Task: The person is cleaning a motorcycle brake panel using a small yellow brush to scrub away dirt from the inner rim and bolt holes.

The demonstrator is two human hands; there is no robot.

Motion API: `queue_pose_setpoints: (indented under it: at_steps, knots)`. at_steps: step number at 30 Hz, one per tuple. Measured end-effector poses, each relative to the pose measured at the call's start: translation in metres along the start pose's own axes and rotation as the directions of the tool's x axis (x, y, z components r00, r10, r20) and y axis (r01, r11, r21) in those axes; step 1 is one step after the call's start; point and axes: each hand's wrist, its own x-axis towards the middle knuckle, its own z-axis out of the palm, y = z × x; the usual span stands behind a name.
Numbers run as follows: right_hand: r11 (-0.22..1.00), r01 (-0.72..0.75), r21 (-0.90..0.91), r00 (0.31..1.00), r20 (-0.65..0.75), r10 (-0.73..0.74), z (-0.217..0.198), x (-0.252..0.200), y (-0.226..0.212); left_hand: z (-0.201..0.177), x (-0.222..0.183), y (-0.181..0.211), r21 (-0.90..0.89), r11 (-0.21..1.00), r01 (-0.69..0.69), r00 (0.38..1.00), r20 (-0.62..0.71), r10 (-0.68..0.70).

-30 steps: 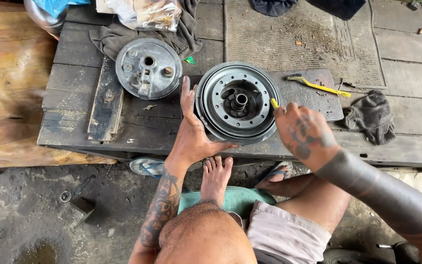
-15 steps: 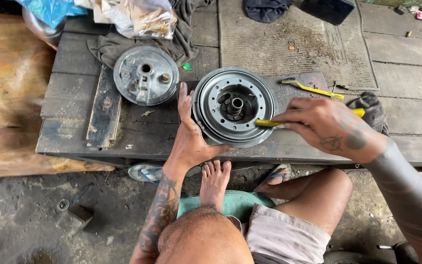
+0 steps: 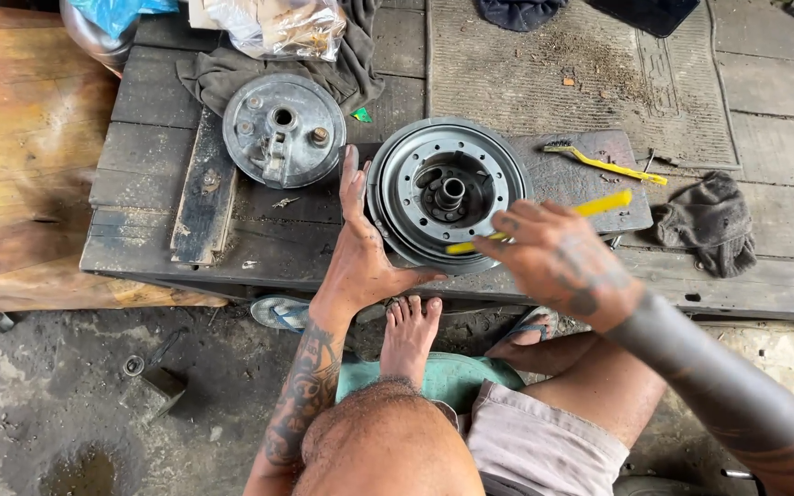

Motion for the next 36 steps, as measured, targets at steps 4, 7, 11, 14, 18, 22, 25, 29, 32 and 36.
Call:
queue_pose_setpoints:
  at_steps: [4, 7, 11, 14, 18, 22, 25, 29, 32, 36]
  knots:
    - [0.996, -0.033, 0.08, 0.996, -0.086, 0.04, 0.02, 0.017, -0.033, 0.018, -0.003, -0.012, -0.039, 0.997, -0.064, 0.988, -0.14, 0.058]
    - [0.992, -0.126, 0.002, 0.987, -0.105, 0.125, 0.039, 0.026, -0.045, 0.019, -0.003, -0.011, -0.064, 0.988, -0.138, 0.977, -0.174, 0.125]
    - [0.984, -0.152, 0.098, 0.986, -0.053, 0.157, 0.023, 0.027, -0.042, 0.006, 0.0, -0.007, -0.031, 0.996, -0.085, 0.994, -0.068, 0.082]
    - [0.956, -0.171, 0.239, 0.985, 0.068, 0.159, 0.003, 0.006, -0.027, 0.001, 0.0, -0.006, -0.015, 0.998, -0.053, 0.998, -0.019, 0.053]
    - [0.936, -0.213, 0.279, 0.965, 0.207, 0.158, -0.032, -0.009, 0.006, -0.002, 0.001, -0.002, 0.026, 1.0, -0.018, 0.999, 0.028, 0.017]
    - [0.955, -0.208, 0.21, 0.958, 0.238, 0.157, -0.022, -0.009, -0.012, -0.003, -0.001, 0.003, -0.011, 1.0, 0.029, 0.999, 0.013, -0.029]
    - [0.982, -0.089, 0.169, 0.983, 0.173, 0.06, -0.016, 0.016, -0.035, -0.003, 0.0, 0.003, 0.036, 0.999, 0.021, 1.0, 0.002, -0.021]
    - [0.99, -0.086, 0.11, 0.988, 0.139, 0.07, 0.024, 0.053, -0.045, 0.0, 0.007, 0.029, 0.027, 0.999, 0.041, 0.999, -0.007, -0.041]
    - [0.968, -0.15, 0.203, 0.989, 0.038, 0.146, 0.052, 0.075, -0.043, -0.003, 0.002, 0.013, 0.037, 0.999, 0.03, 0.999, 0.018, -0.031]
    - [0.864, -0.281, 0.419, 0.877, -0.253, 0.408, 0.115, 0.105, -0.014, -0.004, 0.0, -0.002, 0.019, 1.0, 0.009, 0.999, 0.033, -0.01]
